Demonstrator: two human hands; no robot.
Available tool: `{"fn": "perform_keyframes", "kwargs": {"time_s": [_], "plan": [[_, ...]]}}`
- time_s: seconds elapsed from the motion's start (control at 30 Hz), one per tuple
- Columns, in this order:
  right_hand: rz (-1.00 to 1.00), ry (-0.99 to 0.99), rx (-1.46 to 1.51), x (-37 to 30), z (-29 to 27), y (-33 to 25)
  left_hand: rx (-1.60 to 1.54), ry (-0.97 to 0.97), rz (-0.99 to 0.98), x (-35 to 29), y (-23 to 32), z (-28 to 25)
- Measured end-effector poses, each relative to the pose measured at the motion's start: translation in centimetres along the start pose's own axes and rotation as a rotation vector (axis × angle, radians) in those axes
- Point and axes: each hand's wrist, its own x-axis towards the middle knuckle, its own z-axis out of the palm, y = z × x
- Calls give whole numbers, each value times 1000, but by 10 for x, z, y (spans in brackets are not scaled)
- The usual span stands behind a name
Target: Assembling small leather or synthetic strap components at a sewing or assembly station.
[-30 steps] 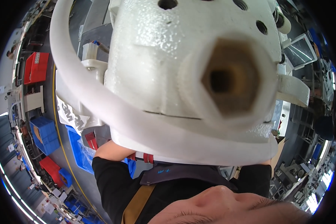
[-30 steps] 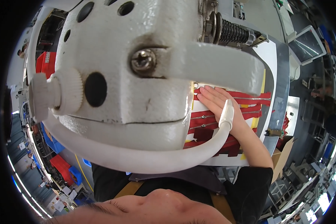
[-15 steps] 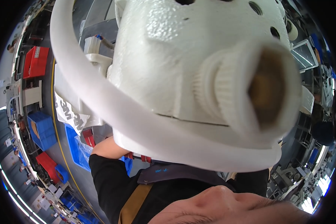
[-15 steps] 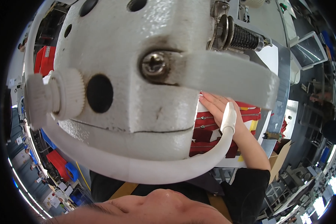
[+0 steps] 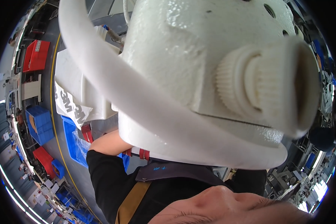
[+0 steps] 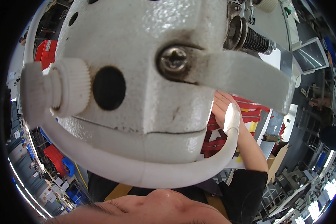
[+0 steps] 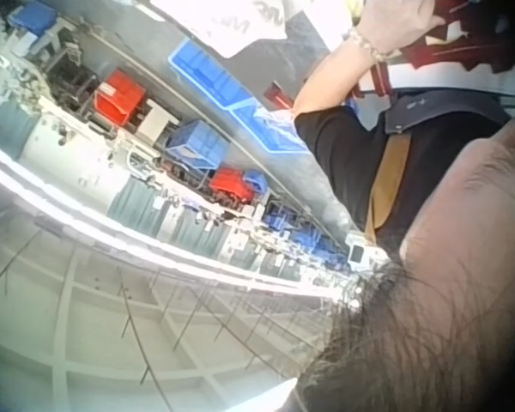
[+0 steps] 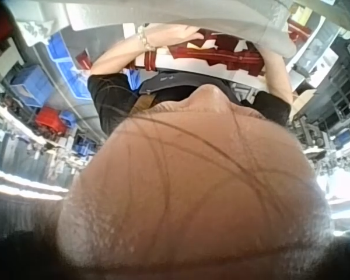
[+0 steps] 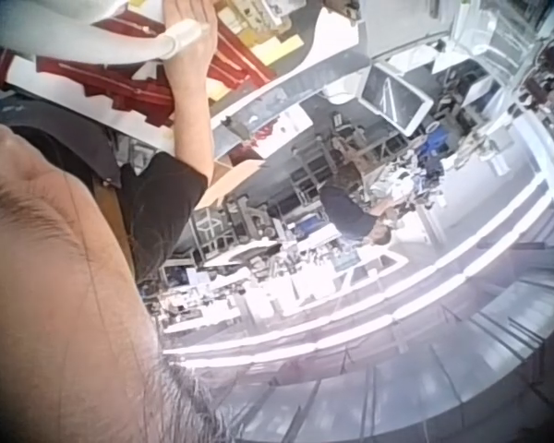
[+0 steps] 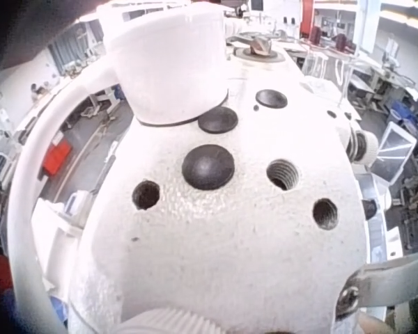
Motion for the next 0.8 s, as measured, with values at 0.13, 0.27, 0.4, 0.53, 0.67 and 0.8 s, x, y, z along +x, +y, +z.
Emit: {"fn": "perform_keyframes", "kwargs": {"time_s": [0.13,0.27,0.4,0.53,0.67,0.8], "plan": [[9,8,32,-6,6,4,-7,-4,1,0,-1,-1],[67,-74,47,-1,-4,-2,-2,-11,12,2,-3,-4],[121,-73,128,-2,-8,-4,20,-32,46,5,-12,-11],[143,-40,229,-8,-7,0,48,-66,88,11,-25,-22],[139,1,308,-9,-5,1,89,-88,114,14,-35,-27],[48,-10,67,-2,-11,-4,78,-85,163,29,-40,-28]]}}
